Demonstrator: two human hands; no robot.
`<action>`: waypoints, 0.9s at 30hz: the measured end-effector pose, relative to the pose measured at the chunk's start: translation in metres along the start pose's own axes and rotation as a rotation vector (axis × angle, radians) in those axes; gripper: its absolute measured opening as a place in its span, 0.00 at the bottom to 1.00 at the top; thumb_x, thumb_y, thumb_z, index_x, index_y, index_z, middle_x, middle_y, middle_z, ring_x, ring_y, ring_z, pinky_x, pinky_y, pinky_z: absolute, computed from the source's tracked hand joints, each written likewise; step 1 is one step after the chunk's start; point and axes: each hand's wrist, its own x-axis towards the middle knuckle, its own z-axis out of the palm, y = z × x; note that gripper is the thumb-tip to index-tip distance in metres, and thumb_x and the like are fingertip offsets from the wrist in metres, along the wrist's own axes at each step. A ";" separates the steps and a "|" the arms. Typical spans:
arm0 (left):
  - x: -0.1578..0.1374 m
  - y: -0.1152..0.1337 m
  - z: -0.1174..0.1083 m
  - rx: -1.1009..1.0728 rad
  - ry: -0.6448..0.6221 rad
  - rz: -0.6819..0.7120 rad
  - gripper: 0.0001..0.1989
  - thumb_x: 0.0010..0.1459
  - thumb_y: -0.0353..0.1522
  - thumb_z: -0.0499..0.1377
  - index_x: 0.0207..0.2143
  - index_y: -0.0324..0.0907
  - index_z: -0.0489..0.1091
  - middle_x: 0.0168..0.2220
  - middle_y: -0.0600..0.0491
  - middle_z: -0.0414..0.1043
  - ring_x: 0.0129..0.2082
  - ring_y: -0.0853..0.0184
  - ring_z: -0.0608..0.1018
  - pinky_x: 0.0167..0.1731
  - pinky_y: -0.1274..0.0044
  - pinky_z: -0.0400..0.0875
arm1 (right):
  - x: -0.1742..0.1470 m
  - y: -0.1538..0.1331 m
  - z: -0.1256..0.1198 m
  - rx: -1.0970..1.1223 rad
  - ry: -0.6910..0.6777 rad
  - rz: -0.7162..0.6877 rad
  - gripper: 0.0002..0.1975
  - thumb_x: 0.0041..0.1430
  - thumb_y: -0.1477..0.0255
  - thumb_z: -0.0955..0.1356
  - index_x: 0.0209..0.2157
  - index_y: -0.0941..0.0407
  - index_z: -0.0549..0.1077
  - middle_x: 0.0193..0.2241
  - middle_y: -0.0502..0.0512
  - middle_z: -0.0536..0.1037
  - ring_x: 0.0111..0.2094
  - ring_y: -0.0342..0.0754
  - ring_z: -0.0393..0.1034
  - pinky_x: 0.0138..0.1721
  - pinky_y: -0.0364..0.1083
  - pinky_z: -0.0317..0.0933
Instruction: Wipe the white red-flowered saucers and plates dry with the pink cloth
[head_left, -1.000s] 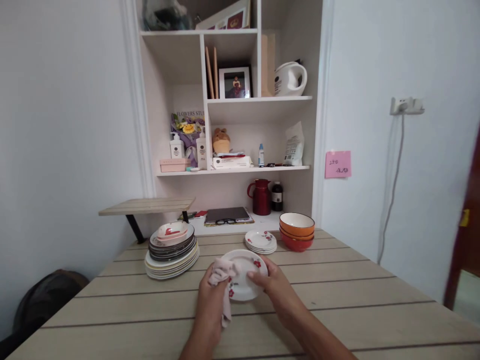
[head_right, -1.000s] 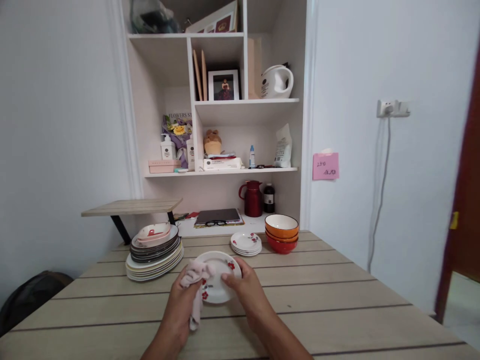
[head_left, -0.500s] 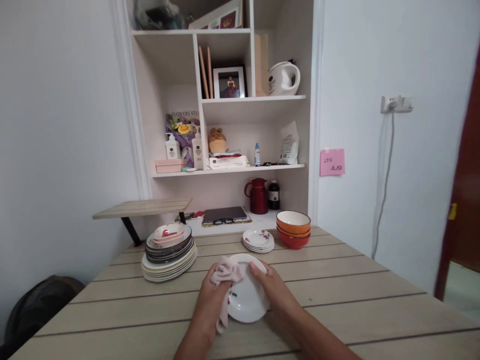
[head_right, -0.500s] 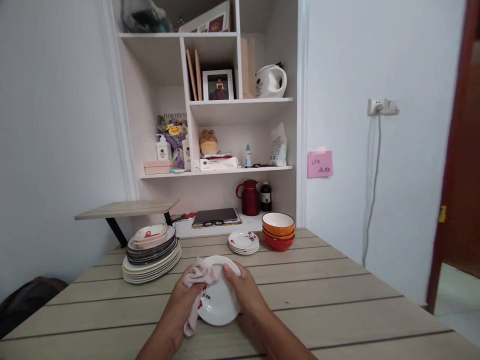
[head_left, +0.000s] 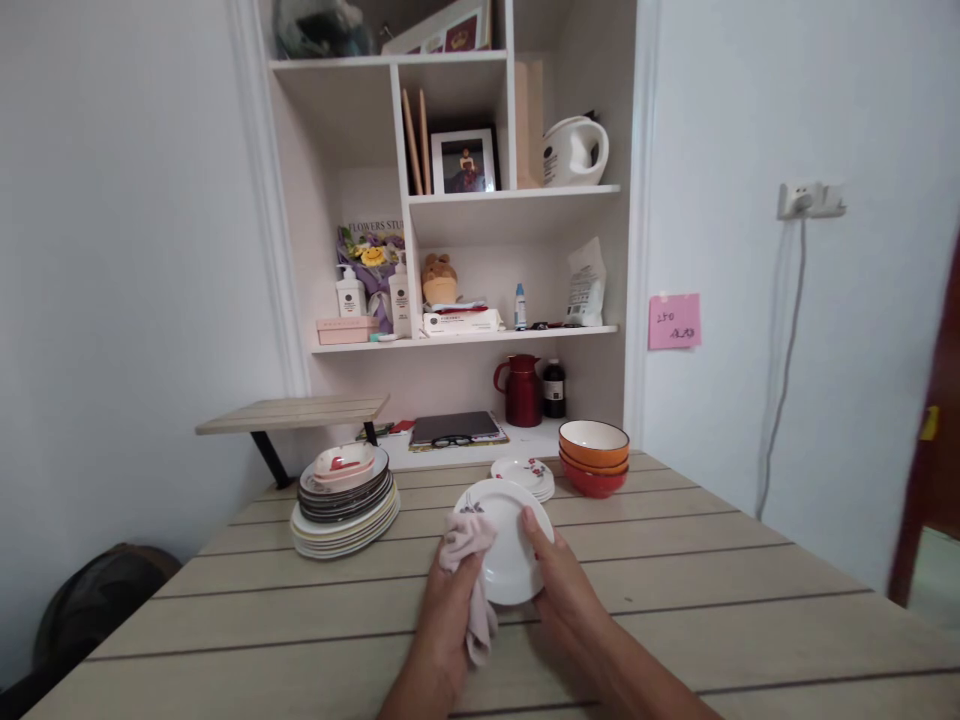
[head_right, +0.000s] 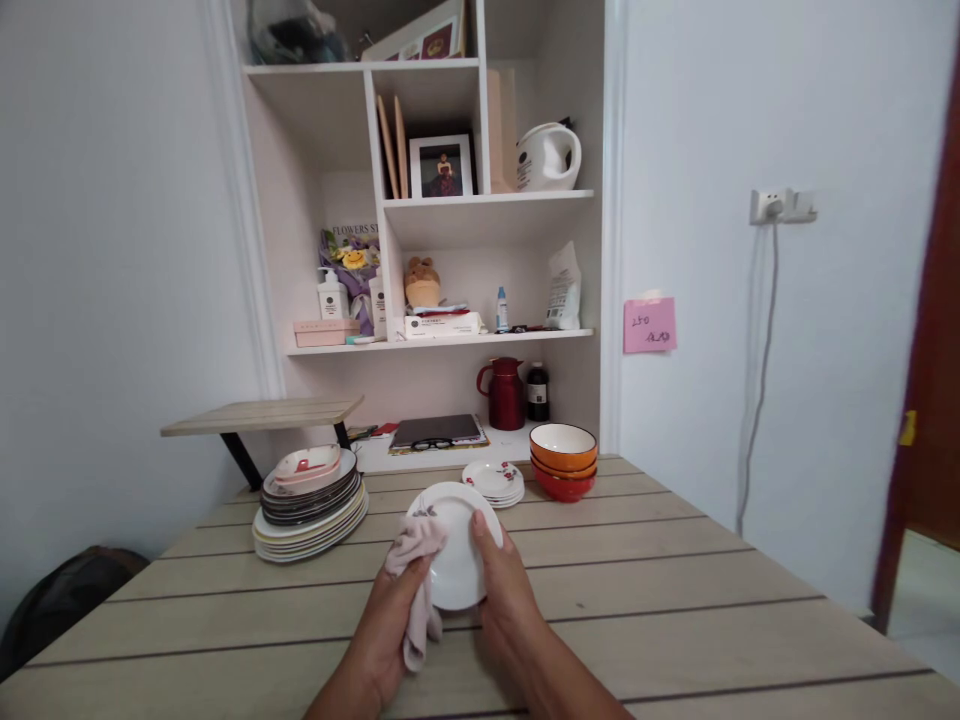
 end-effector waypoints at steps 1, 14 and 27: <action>0.000 0.000 -0.001 0.017 0.007 0.005 0.29 0.43 0.38 0.71 0.49 0.44 0.70 0.43 0.49 0.79 0.38 0.64 0.81 0.34 0.79 0.74 | 0.000 -0.003 0.000 -0.027 -0.031 -0.018 0.26 0.48 0.60 0.75 0.47 0.59 0.74 0.38 0.60 0.83 0.34 0.54 0.78 0.35 0.49 0.69; 0.010 0.006 -0.019 0.218 0.129 0.246 0.54 0.37 0.38 0.74 0.64 0.52 0.50 0.66 0.43 0.51 0.59 0.55 0.68 0.50 0.74 0.68 | 0.013 0.012 -0.018 0.121 0.194 0.268 0.17 0.49 0.68 0.74 0.40 0.61 0.76 0.29 0.61 0.84 0.30 0.55 0.79 0.35 0.52 0.72; 0.033 0.002 -0.048 0.708 0.196 0.469 0.18 0.42 0.48 0.66 0.21 0.43 0.70 0.32 0.48 0.70 0.37 0.58 0.72 0.40 0.71 0.67 | 0.012 -0.001 -0.012 0.047 0.283 0.179 0.16 0.51 0.69 0.73 0.41 0.59 0.74 0.29 0.57 0.84 0.27 0.51 0.77 0.30 0.49 0.71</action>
